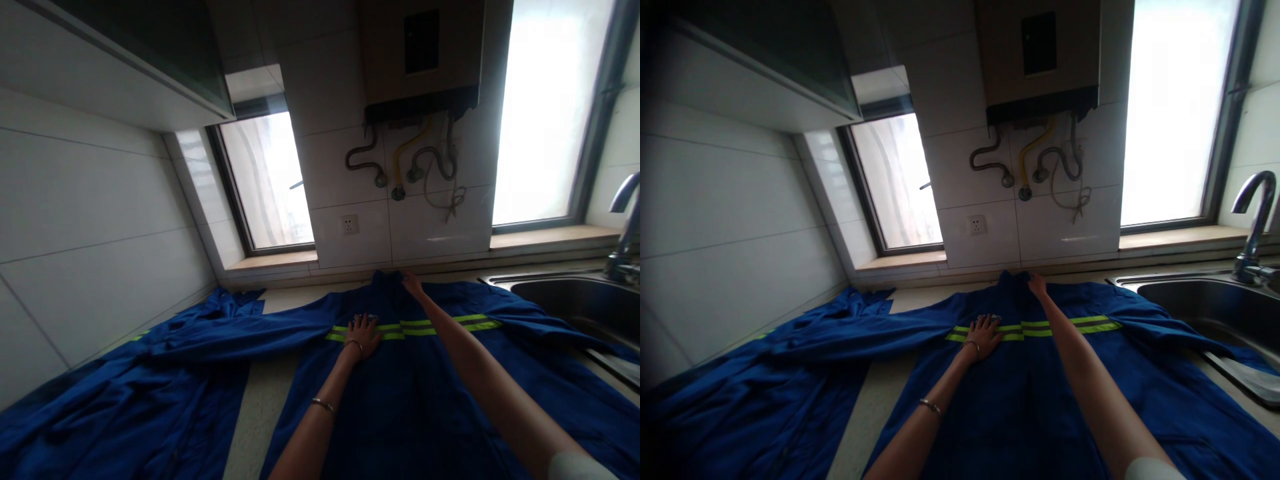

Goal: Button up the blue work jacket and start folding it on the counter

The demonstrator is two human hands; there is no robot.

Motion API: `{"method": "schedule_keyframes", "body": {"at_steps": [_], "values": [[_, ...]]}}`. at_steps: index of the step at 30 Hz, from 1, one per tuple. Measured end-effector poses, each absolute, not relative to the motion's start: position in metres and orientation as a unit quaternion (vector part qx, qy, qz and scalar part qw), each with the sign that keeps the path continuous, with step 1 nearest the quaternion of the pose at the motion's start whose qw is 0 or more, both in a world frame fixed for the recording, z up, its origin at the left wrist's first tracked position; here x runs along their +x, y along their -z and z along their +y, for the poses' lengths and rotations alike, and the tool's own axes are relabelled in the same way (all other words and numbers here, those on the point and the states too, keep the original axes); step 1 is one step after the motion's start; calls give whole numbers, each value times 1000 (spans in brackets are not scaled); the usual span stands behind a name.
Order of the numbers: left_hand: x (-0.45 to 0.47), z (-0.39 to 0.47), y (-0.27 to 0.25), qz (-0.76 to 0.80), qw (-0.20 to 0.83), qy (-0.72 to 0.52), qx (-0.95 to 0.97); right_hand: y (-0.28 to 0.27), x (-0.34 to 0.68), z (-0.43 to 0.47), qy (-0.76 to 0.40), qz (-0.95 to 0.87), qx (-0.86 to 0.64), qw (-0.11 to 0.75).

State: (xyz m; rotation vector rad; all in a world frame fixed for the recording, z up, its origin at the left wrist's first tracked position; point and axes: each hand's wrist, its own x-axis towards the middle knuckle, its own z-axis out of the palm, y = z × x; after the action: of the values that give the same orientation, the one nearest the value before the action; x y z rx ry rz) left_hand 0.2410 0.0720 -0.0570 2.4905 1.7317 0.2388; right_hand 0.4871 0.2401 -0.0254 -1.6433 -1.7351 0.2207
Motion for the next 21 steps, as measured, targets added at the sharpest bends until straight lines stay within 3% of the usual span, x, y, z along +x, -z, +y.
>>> {"method": "schedule_keyframes", "body": {"at_steps": [11,18,21], "values": [[239,65,49,567,55,-82,817,26,456,236,-137,-645,-693,293],[238,65,48,570,53,-100,814,3,468,210,-69,-620,-681,383],[239,65,47,580,53,-112,805,-6,486,189,-15,-602,-651,462]]}}
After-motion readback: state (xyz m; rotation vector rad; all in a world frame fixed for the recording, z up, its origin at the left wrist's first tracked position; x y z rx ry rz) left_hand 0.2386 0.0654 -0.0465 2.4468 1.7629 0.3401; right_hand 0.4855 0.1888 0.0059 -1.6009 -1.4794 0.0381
